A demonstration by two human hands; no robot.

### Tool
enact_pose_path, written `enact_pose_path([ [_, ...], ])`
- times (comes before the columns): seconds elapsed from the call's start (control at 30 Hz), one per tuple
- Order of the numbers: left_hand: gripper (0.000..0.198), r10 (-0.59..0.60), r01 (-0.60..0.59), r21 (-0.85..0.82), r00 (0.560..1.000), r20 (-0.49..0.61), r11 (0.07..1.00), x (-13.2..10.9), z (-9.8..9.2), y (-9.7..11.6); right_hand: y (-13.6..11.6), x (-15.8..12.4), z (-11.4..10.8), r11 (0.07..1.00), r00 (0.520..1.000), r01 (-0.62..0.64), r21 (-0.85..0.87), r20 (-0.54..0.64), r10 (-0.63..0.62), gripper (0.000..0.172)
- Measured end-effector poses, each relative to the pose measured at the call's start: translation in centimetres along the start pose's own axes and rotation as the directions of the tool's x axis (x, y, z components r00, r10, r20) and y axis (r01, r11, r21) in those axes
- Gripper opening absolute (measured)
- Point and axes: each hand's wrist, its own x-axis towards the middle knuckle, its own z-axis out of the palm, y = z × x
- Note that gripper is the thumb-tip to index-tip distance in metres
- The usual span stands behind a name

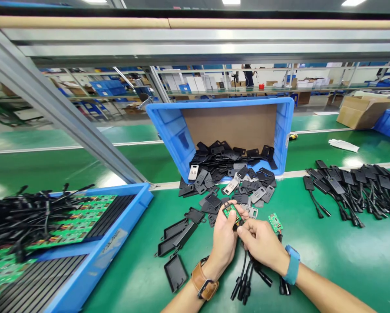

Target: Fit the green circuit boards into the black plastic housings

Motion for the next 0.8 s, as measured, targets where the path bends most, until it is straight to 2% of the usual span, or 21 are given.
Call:
enact_pose_path([
  [0.07,0.034,0.018,-0.018,-0.005,1.000,0.006,1.000,-0.1,0.0,0.0,0.2,0.0,0.3,0.998,0.999,-0.014,0.054,-0.033,0.015,0.039],
  [0.2,0.030,0.018,-0.018,-0.033,1.000,0.020,0.999,-0.2,0.0,-0.1,0.4,0.0,0.6,0.999,0.993,0.035,0.041,-0.110,-0.031,0.037],
  [0.57,0.025,0.019,-0.015,-0.149,1.000,0.023,0.989,-0.6,0.7,0.4,1.4,0.6,0.6,0.991,0.999,0.035,0.127,-0.038,-0.031,0.040],
  [0.8,0.031,0.058,-0.058,-0.103,0.998,-0.003,0.993,-0.6,0.5,0.1,1.6,0.6,0.5,0.999,0.997,0.013,0.043,-0.081,-0.010,0.039],
])
